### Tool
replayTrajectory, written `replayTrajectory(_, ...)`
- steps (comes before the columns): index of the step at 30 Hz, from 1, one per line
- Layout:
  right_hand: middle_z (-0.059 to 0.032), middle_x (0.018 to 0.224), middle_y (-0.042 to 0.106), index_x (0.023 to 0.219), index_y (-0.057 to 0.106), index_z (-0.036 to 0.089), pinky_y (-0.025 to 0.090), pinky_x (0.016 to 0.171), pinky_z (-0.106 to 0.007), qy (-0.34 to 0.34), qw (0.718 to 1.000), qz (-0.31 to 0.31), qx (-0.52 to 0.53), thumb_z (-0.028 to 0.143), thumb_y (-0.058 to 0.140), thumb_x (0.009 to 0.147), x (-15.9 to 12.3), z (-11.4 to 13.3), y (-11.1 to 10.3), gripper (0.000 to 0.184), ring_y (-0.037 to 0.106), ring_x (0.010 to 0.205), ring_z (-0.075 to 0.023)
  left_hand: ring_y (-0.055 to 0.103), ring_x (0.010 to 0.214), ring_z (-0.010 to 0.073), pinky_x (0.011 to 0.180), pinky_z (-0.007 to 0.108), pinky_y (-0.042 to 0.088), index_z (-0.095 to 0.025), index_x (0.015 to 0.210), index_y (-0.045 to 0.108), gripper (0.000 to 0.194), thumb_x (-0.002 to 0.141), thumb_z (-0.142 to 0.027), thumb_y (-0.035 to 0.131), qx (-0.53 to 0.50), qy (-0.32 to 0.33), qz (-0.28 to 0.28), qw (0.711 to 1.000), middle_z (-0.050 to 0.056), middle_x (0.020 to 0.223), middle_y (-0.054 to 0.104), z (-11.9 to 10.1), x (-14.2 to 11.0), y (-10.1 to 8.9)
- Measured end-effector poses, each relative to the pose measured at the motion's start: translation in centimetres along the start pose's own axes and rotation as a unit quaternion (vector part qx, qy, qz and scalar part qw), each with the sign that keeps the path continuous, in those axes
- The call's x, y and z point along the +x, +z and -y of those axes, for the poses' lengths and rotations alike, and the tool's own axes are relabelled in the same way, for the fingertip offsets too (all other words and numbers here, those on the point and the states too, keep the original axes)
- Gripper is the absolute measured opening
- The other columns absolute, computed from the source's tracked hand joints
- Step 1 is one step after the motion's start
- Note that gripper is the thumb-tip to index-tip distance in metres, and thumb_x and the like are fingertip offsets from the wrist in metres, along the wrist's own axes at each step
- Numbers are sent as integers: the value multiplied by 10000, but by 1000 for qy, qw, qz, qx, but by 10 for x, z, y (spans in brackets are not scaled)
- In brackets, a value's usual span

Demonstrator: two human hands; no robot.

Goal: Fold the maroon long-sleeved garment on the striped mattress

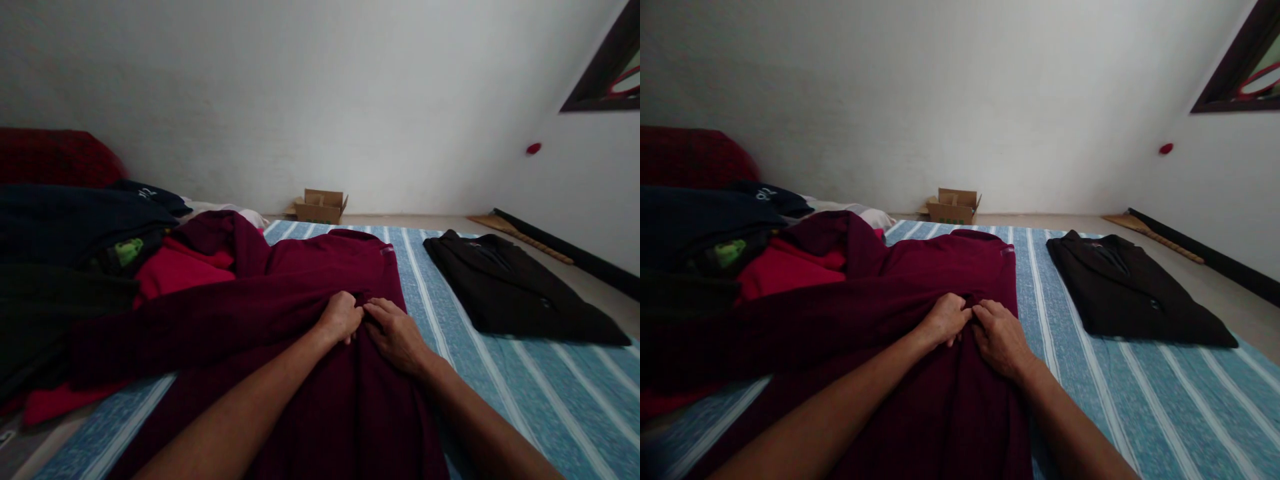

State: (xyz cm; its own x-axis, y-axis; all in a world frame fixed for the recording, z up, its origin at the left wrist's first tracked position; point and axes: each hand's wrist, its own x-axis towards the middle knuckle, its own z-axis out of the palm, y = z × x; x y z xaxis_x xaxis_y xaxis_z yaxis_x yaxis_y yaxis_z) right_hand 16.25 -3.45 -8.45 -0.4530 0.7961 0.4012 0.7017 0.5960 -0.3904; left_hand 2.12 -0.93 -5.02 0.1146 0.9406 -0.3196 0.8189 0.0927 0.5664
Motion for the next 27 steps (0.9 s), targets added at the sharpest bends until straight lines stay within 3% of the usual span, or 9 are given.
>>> replayTrajectory(4, -95, 1117, 587, 1037, 603, 175, 449, 874, -332, -10, 1000, -18, -1, 192, 462, 863, -1, -2, 4, 225, 532, 1033, -201, 490, 326, 99, 377, 181, 369, -114, 745, 613, 250, 812, -279, 439, 41, -10, 1, 999, 6, 456, 573, 2, 4, -2)
replayTrajectory(9, -95, 1117, 586, 1044, 595, 182, 454, 871, -346, -6, 1000, -25, -12, 191, 466, 854, -2, 0, 5, 230, 527, 1042, -216, 582, 441, 135, 502, 210, 425, -148, 748, 634, 231, 793, -312, 478, 94, 15, -64, 993, 32, 494, 605, 4, 2, -2)
replayTrajectory(17, -89, 1065, 598, 1014, 605, 185, 452, 871, -345, -1, 1000, -24, -17, 196, 460, 864, -3, 2, 7, 209, 537, 1017, -212, 650, 882, 263, 709, 298, 469, -157, 834, 656, 239, 787, -315, 483, 177, 35, -95, 979, 149, 908, 687, 4, -3, -3)
replayTrajectory(27, -85, 1040, 606, 951, 621, 181, 446, 873, -325, 8, 1000, -22, -16, 184, 461, 868, -1, 4, 5, 181, 542, 1005, -199, 633, 936, 314, 755, 391, 482, -162, 927, 648, 270, 818, -303, 445, 218, 37, -95, 971, 169, 974, 673, -3, -12, -3)
